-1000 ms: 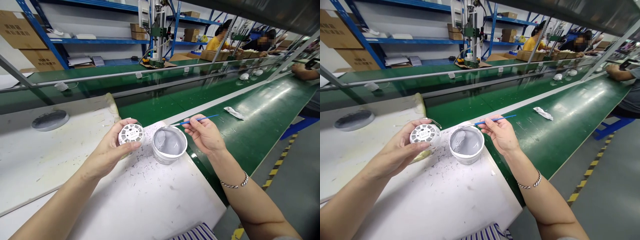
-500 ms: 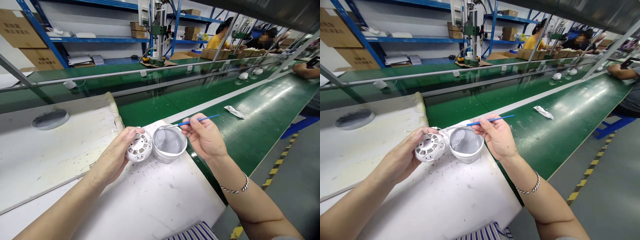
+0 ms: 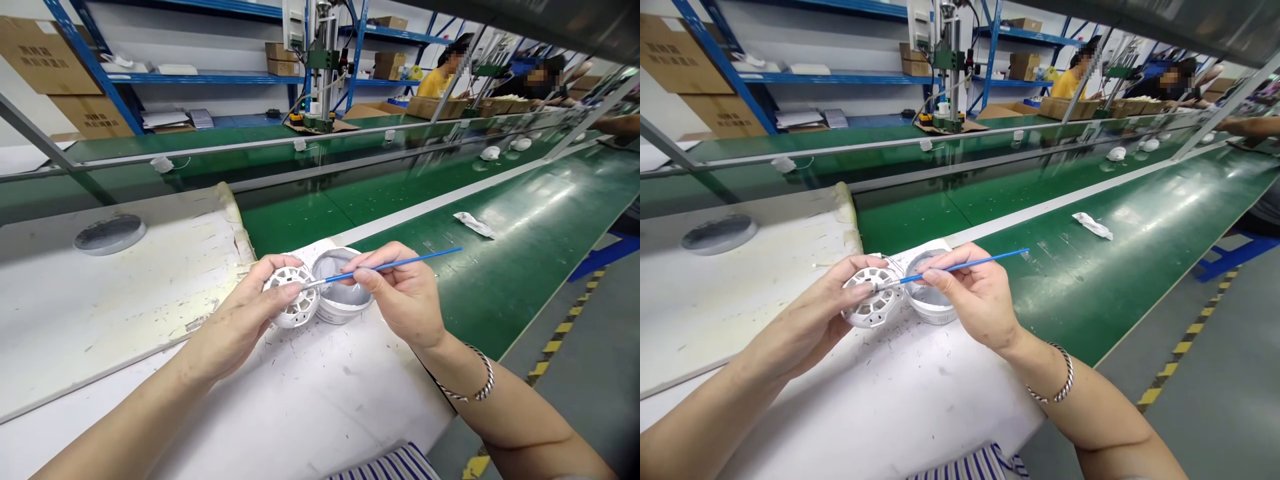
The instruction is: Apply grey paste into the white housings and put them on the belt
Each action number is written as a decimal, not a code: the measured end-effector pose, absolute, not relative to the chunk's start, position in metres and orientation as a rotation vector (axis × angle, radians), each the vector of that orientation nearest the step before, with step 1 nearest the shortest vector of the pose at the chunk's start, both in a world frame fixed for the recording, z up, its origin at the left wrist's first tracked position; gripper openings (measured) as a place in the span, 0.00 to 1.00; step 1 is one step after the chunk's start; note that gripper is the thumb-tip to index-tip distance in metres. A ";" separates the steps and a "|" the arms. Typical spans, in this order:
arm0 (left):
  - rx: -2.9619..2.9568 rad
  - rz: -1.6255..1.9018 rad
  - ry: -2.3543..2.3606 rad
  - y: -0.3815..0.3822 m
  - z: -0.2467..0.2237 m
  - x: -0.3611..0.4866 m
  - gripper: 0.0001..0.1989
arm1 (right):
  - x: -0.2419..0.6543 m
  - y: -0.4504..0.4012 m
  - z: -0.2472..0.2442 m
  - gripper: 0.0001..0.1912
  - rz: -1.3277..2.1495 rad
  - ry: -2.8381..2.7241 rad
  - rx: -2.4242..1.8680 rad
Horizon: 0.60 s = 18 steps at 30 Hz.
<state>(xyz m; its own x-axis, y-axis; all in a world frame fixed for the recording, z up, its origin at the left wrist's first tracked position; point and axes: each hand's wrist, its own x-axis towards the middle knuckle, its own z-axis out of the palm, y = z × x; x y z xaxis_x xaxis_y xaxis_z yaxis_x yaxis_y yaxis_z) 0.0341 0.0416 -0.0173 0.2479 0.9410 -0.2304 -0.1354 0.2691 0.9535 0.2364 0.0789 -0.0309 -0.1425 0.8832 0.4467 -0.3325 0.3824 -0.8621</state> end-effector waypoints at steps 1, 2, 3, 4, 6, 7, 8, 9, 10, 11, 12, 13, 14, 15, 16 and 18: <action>1.027 0.923 1.037 0.042 -0.018 0.034 0.16 | 0.237 0.078 -0.030 0.05 1.131 -1.322 -0.568; 1.054 0.917 1.045 0.042 -0.018 0.033 0.16 | 0.238 0.078 -0.029 0.05 1.112 -1.335 -0.574; 1.079 0.914 1.057 0.042 -0.019 0.033 0.16 | 0.239 0.077 -0.028 0.05 1.095 -1.347 -0.581; 1.102 0.913 1.067 0.042 -0.020 0.032 0.16 | 0.240 0.077 -0.027 0.05 1.079 -1.358 -0.586; 1.130 0.917 1.071 0.042 -0.022 0.031 0.16 | 0.243 0.077 -0.026 0.05 1.053 -1.378 -0.594; 1.134 0.923 1.069 0.042 -0.023 0.030 0.16 | 0.245 0.077 -0.026 0.05 1.039 -1.382 -0.594; 1.132 0.935 1.069 0.042 -0.023 0.030 0.16 | 0.247 0.078 -0.025 0.05 1.023 -1.381 -0.592; 1.130 0.950 1.075 0.042 -0.024 0.029 0.15 | 0.250 0.079 -0.024 0.05 1.002 -1.377 -0.592; 1.128 0.971 1.088 0.042 -0.024 0.028 0.15 | 0.253 0.079 -0.024 0.05 0.974 -1.369 -0.590; 1.126 0.994 1.110 0.042 -0.024 0.027 0.15 | 0.256 0.081 -0.023 0.04 0.943 -1.358 -0.589; 1.124 1.022 1.133 0.043 -0.024 0.026 0.15 | 0.260 0.082 -0.023 0.04 0.910 -1.345 -0.590; 1.124 1.052 1.151 0.043 -0.024 0.026 0.15 | 0.263 0.084 -0.023 0.04 0.881 -1.334 -0.594; 1.128 1.085 1.161 0.043 -0.024 0.026 0.15 | 0.265 0.085 -0.023 0.04 0.856 -1.324 -0.596; 1.133 1.119 1.162 0.043 -0.023 0.026 0.15 | 0.268 0.087 -0.023 0.04 0.834 -1.317 -0.598; 1.133 1.153 1.154 0.043 -0.023 0.026 0.15 | 0.270 0.088 -0.024 0.04 0.815 -1.311 -0.595; 1.108 1.203 1.116 0.043 -0.020 0.027 0.16 | 0.272 0.091 -0.026 0.03 0.789 -1.295 -0.586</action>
<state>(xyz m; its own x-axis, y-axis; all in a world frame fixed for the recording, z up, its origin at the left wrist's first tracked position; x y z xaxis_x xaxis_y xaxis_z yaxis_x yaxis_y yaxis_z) 0.0269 0.0428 -0.0205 0.0397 0.9983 -0.0422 -0.1163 0.0465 0.9921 0.2719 0.0914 -0.0257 0.0821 0.7871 0.6113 -0.1816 0.6149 -0.7674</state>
